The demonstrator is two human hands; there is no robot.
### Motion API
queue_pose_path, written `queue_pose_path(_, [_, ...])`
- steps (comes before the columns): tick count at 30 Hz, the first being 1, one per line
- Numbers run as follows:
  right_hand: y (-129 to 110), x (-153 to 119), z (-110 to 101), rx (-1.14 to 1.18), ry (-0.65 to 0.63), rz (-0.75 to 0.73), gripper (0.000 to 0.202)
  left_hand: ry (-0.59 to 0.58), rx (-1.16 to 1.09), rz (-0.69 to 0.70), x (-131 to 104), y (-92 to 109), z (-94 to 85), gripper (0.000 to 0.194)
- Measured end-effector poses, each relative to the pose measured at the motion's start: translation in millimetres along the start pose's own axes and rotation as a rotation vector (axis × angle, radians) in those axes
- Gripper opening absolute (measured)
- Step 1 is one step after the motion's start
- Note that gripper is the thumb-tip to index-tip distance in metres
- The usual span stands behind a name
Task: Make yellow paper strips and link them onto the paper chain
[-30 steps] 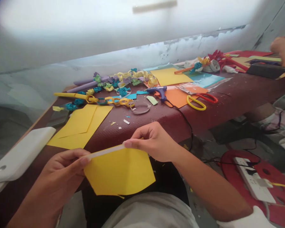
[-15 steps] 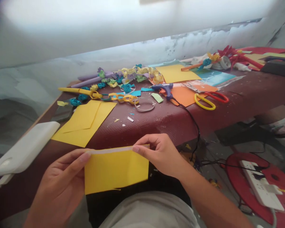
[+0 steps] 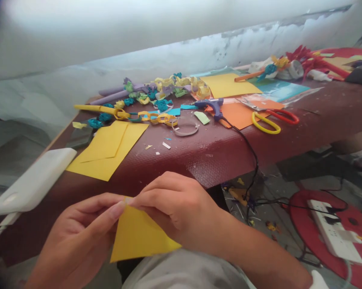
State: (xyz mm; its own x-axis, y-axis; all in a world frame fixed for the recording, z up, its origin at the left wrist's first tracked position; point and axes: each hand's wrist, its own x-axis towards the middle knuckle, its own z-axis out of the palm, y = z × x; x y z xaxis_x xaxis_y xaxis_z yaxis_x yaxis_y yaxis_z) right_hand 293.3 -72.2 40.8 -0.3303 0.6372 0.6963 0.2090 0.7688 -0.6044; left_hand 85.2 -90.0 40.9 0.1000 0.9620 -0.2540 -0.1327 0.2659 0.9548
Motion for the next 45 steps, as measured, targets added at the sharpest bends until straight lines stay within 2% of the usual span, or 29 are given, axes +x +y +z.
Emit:
queue_pose_path(5, [1, 1, 1, -0.029, 0.018, -0.044, 0.012, 0.113, 0.182, 0.061, -7, 13, 15.6, 0.021])
queue_pose_path(8, [1, 1, 0, -0.033, 0.014, -0.047, 0.01, 0.13, 0.24, 0.1, -11, 17, 23.1, 0.015])
queue_pose_path(11, [2, -1, -2, -0.013, 0.027, -0.066, 0.01, 0.113, 0.272, 0.126, -9, 14, 20.7, 0.014])
queue_pose_path(16, [4, -2, -2, 0.019, 0.032, -0.055, 0.008, 0.008, 0.354, 0.173, 2, 6, 4.8, 0.016])
queue_pose_path(18, [5, -2, -2, 0.032, 0.031, -0.042, 0.01, -0.01, 0.395, 0.207, 3, 6, 4.4, 0.013])
queue_pose_path(23, [6, -6, 1, 0.044, 0.035, -0.034, 0.012, 0.12, 0.397, 0.25, -6, 14, 23.4, 0.008])
queue_pose_path(26, [7, -8, 2, 0.034, 0.042, -0.036, 0.011, 0.149, 0.355, 0.244, -10, 14, 31.0, 0.009])
queue_pose_path(31, [6, -7, 1, -0.011, 0.008, -0.024, 0.01, 0.139, 0.378, 0.233, -9, 12, 29.4, 0.009])
queue_pose_path(40, [7, -10, 2, 0.005, -0.027, 0.041, 0.011, 0.099, 0.478, 0.332, -9, 14, 28.6, 0.012])
queue_pose_path(45, [6, -8, -1, 0.028, -0.015, 0.034, 0.011, 0.102, 0.479, 0.312, -8, 15, 25.9, 0.011])
